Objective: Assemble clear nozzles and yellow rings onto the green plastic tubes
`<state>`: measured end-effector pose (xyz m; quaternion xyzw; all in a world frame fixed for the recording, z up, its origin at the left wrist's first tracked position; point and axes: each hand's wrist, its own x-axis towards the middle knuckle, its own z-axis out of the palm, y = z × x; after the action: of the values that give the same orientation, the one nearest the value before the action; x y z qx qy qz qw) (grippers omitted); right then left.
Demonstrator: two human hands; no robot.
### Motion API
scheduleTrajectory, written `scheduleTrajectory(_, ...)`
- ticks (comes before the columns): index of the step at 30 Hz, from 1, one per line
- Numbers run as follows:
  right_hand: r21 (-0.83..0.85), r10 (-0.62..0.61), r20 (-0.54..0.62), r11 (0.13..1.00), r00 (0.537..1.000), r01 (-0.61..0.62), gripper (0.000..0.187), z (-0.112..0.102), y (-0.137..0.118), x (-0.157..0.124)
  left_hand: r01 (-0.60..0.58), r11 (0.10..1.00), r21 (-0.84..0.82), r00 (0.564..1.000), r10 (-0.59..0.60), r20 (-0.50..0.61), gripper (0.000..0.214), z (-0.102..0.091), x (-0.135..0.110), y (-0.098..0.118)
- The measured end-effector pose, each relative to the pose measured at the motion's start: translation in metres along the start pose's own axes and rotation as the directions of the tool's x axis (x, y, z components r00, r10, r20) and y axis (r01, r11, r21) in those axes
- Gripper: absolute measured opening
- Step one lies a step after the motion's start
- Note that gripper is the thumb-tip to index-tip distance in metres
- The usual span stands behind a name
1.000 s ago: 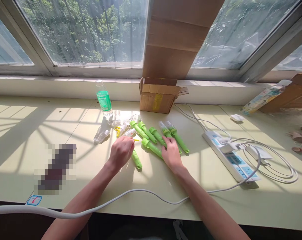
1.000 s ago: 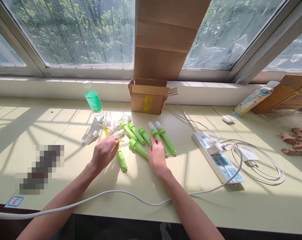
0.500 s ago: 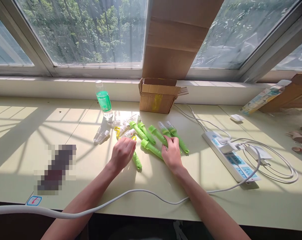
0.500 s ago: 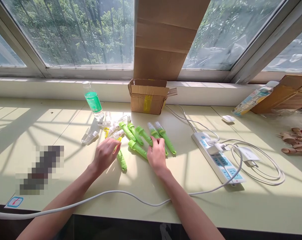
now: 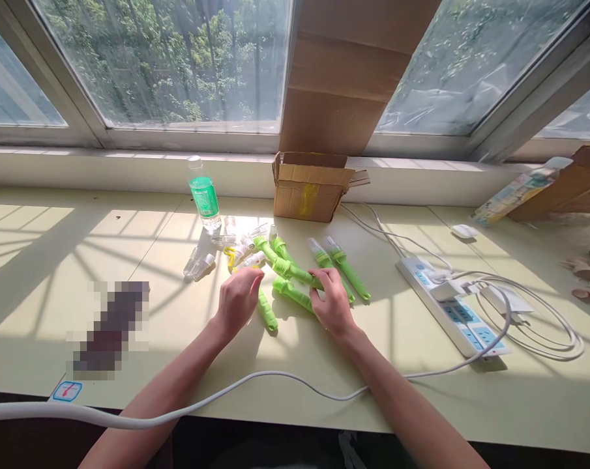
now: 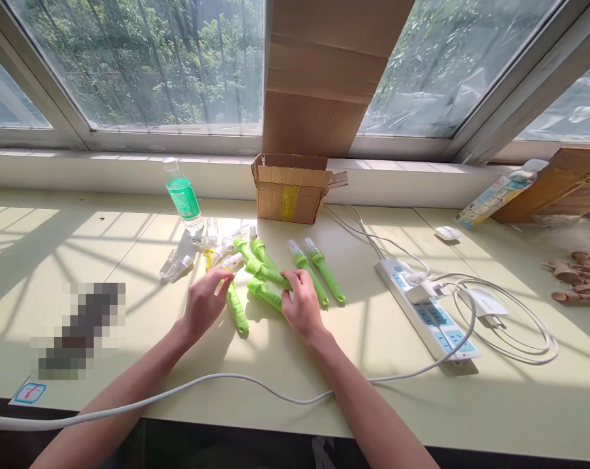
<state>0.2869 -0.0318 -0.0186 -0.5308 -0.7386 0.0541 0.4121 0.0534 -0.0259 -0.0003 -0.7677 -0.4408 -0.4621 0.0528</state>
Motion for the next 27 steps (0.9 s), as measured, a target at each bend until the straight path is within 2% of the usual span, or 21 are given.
scheduleTrajectory(5,0.039,-0.056,0.05,0.998,0.997,0.054,0.035,-0.003,-0.009,0.0,-0.021,0.997,-0.068,1.0,0.023,0.019,0.007,0.002,-0.001,0.001)
scheduleTrajectory(9,0.058,-0.092,0.037,0.994,0.995,0.09,0.035,-0.004,-0.01,-0.001,-0.027,0.99,-0.137,0.998,0.034,0.047,0.012,0.0,0.001,0.003)
scheduleTrajectory(16,0.071,-0.12,0.031,0.99,0.992,0.118,0.036,-0.004,-0.006,-0.001,-0.005,0.982,-0.191,1.0,0.011,0.027,0.012,0.0,0.001,0.005)
scheduleTrajectory(20,0.092,-0.143,0.014,0.986,0.99,0.142,0.036,-0.006,-0.006,-0.001,0.015,0.977,-0.213,1.0,-0.017,-0.01,0.011,-0.001,0.003,0.007)
scheduleTrajectory(27,0.094,-0.162,-0.028,0.982,0.986,0.164,0.037,-0.007,-0.006,0.0,0.091,0.922,-0.376,0.995,-0.101,-0.007,0.015,-0.004,0.005,0.01)
